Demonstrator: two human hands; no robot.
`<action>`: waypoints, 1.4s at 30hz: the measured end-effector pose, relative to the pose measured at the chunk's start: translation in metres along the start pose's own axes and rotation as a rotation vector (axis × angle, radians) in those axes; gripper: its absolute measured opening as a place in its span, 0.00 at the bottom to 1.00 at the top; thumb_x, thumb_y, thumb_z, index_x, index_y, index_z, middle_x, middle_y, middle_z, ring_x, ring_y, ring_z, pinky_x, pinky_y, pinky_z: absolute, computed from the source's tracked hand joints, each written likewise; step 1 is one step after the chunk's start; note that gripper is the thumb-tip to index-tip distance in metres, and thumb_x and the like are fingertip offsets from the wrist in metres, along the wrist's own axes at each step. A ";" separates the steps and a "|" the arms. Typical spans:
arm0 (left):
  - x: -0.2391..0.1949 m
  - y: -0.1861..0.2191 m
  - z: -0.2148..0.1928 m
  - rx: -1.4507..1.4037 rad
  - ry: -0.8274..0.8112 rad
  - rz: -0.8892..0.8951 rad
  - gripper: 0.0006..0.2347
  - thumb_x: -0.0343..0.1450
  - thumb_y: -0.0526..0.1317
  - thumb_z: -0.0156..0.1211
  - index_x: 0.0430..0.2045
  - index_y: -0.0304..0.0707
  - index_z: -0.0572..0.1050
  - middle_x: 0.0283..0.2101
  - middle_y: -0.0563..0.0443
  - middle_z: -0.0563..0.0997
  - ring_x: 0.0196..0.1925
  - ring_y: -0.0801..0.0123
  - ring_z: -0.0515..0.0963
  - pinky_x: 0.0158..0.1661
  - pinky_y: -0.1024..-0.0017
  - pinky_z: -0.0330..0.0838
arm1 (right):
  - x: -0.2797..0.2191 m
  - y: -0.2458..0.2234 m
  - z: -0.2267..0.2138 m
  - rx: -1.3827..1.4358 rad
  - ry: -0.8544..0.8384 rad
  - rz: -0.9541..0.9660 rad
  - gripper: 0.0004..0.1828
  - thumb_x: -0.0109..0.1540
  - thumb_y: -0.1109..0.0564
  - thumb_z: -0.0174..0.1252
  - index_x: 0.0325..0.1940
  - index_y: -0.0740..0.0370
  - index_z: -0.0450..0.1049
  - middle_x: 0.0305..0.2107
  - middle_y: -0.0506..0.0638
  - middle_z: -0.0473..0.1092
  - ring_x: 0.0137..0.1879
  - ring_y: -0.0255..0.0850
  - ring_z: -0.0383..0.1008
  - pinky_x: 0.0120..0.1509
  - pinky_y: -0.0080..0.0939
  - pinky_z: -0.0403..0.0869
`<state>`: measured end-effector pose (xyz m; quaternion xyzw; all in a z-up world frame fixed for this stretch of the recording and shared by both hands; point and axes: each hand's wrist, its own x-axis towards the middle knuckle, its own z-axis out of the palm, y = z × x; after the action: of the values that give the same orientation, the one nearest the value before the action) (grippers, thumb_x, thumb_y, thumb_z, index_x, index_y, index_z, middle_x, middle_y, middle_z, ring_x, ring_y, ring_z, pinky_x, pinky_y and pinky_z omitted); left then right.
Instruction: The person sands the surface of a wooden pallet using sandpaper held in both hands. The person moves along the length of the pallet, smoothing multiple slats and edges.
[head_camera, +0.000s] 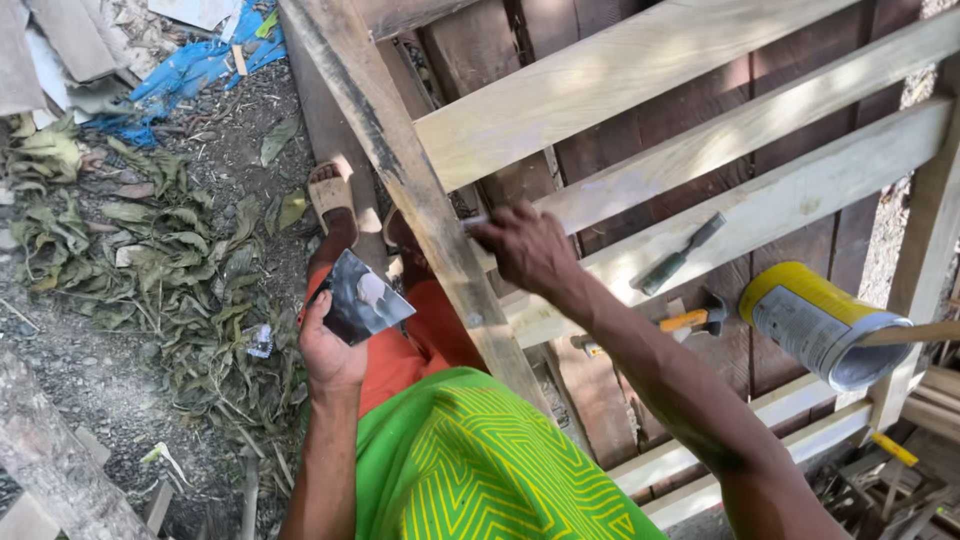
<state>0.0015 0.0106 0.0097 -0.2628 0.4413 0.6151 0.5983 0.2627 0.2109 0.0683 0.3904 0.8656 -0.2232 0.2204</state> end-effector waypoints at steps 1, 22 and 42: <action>0.004 0.001 0.004 0.015 -0.050 0.002 0.14 0.73 0.40 0.54 0.49 0.30 0.76 0.52 0.46 0.82 0.54 0.60 0.81 0.60 0.61 0.71 | -0.024 -0.011 0.005 0.033 -0.115 0.054 0.30 0.58 0.54 0.56 0.65 0.41 0.71 0.51 0.49 0.71 0.56 0.49 0.68 0.45 0.52 0.71; -0.007 -0.041 0.006 0.026 -0.102 -0.044 0.13 0.75 0.38 0.55 0.51 0.30 0.76 0.54 0.47 0.81 0.58 0.59 0.79 0.63 0.61 0.69 | -0.092 0.056 0.037 0.125 0.251 0.223 0.21 0.65 0.54 0.59 0.63 0.47 0.74 0.56 0.52 0.71 0.54 0.50 0.69 0.48 0.50 0.69; -0.009 -0.047 0.014 0.031 -0.053 -0.045 0.15 0.73 0.38 0.53 0.51 0.28 0.75 0.53 0.45 0.81 0.56 0.59 0.80 0.61 0.61 0.70 | -0.081 0.025 0.058 0.001 0.240 -0.048 0.32 0.61 0.57 0.55 0.71 0.42 0.67 0.68 0.51 0.62 0.69 0.55 0.62 0.60 0.59 0.68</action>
<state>0.0511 0.0130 0.0135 -0.2470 0.4286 0.6012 0.6277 0.3430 0.1469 0.0618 0.3935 0.8947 -0.1807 0.1098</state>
